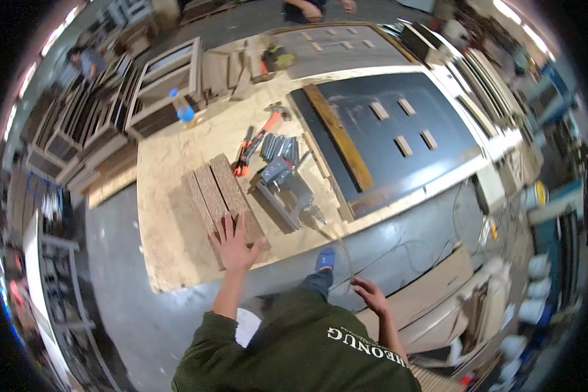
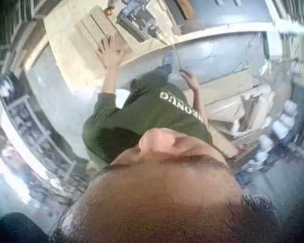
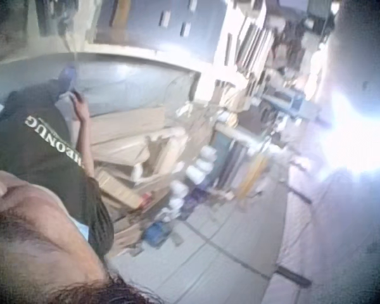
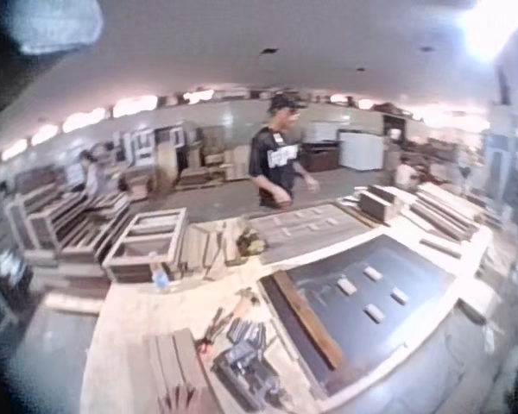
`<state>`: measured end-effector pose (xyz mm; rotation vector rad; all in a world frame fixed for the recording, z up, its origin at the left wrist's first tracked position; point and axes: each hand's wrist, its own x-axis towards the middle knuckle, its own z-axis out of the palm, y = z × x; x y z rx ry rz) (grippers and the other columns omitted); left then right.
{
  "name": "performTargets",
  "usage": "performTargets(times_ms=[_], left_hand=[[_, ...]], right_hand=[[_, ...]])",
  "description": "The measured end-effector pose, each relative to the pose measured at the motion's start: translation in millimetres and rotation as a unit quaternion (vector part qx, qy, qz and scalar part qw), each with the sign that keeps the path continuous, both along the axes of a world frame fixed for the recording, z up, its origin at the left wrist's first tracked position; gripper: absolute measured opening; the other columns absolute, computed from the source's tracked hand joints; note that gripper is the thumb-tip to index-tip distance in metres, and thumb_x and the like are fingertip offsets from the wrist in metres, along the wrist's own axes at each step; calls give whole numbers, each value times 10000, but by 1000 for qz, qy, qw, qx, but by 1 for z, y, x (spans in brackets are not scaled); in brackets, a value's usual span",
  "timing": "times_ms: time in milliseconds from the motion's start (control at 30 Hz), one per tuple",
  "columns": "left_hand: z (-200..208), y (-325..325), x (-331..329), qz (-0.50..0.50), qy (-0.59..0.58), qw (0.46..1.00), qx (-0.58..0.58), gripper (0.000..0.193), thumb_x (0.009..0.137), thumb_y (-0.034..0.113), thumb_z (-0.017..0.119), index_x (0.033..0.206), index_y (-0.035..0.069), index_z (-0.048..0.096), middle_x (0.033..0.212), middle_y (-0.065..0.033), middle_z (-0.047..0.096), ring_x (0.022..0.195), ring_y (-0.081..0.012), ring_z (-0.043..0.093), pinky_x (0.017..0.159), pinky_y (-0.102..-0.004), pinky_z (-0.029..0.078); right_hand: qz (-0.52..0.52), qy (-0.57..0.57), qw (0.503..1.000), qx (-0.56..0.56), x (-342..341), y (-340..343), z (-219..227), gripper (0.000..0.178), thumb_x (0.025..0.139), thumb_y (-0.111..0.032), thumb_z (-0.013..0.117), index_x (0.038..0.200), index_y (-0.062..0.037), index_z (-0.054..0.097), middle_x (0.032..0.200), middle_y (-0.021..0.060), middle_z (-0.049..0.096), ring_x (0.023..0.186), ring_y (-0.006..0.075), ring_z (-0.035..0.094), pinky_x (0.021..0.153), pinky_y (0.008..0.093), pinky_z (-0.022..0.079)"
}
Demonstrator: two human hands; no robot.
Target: The person arranges wooden pieces onto a jig on the workbench and fastens them together using a pneumatic nail gun to assemble a wooden frame.
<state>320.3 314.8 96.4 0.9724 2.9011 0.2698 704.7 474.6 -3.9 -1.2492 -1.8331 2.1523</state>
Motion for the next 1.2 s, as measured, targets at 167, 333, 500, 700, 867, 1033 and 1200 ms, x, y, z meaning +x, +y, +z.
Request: performTargets(times_ms=[167, 333, 500, 700, 867, 1033, 1200], left_hand=[[3, 2, 0, 1, 46, 992, 114, 763, 758, 608, 563, 1370, 167, 446, 1466, -136, 332, 1361, -382, 248, 1073, -623, 125], [-5, 1, 3, 21, 70, 989, 131, 707, 780, 580, 568, 1339, 155, 486, 1419, -167, 388, 1342, -389, 284, 1087, -589, 134], [4, -4, 24, 69, 100, 946, 299, 362, 800, 298, 619, 1083, 72, 608, 1169, -142, 570, 1138, -357, 490, 956, -505, 327], [-57, -1, 131, 300, -45, 847, 436, 178, 866, 187, 551, 855, 18, 605, 693, -162, 556, 654, -340, 552, 584, -404, 436], [-86, 36, 137, 352, -273, 557, 701, 419, 921, 224, 539, 1258, -11, 454, 993, -90, 596, 797, -168, 606, 697, -303, 487], [-79, 80, 115, 424, -372, 526, 637, 348, 853, 206, 574, 1129, 33, 450, 968, -85, 582, 840, -174, 562, 684, -309, 465], [-66, 88, 114, 352, -381, 590, 619, 458, 803, 169, 637, 1186, -9, 458, 893, -79, 576, 777, -173, 526, 671, -304, 439]], right_hand=[[290, 41, 954, 70, -139, 69, 100, 476, 902, -173, 603, 1335, -44, 455, 1270, 97, 558, 1110, 176, 546, 954, 310, 433], [339, 91, 932, 90, -200, 72, 88, 484, 875, -289, 626, 1301, -94, 503, 1228, 110, 594, 1048, 241, 608, 913, 348, 465], [426, 49, 895, 122, -242, 76, 62, 484, 893, -242, 604, 1331, -85, 469, 1252, 116, 574, 1075, 225, 589, 913, 337, 463], [429, 115, 896, 7, -300, 37, 79, 636, 906, -254, 592, 1403, 19, 304, 1374, 185, 435, 1185, 224, 487, 987, 317, 388], [415, 24, 893, 174, -325, 5, 66, 766, 895, -386, 576, 1429, 33, 220, 1386, 195, 407, 1277, 245, 406, 1040, 317, 324], [365, 20, 922, 127, -347, 12, 33, 710, 847, -374, 650, 1340, 33, 342, 1208, 166, 533, 1050, 227, 542, 887, 333, 433], [350, -6, 922, 166, -371, 29, 40, 578, 806, -335, 707, 1186, 14, 446, 1037, 126, 605, 909, 215, 591, 773, 342, 482]])
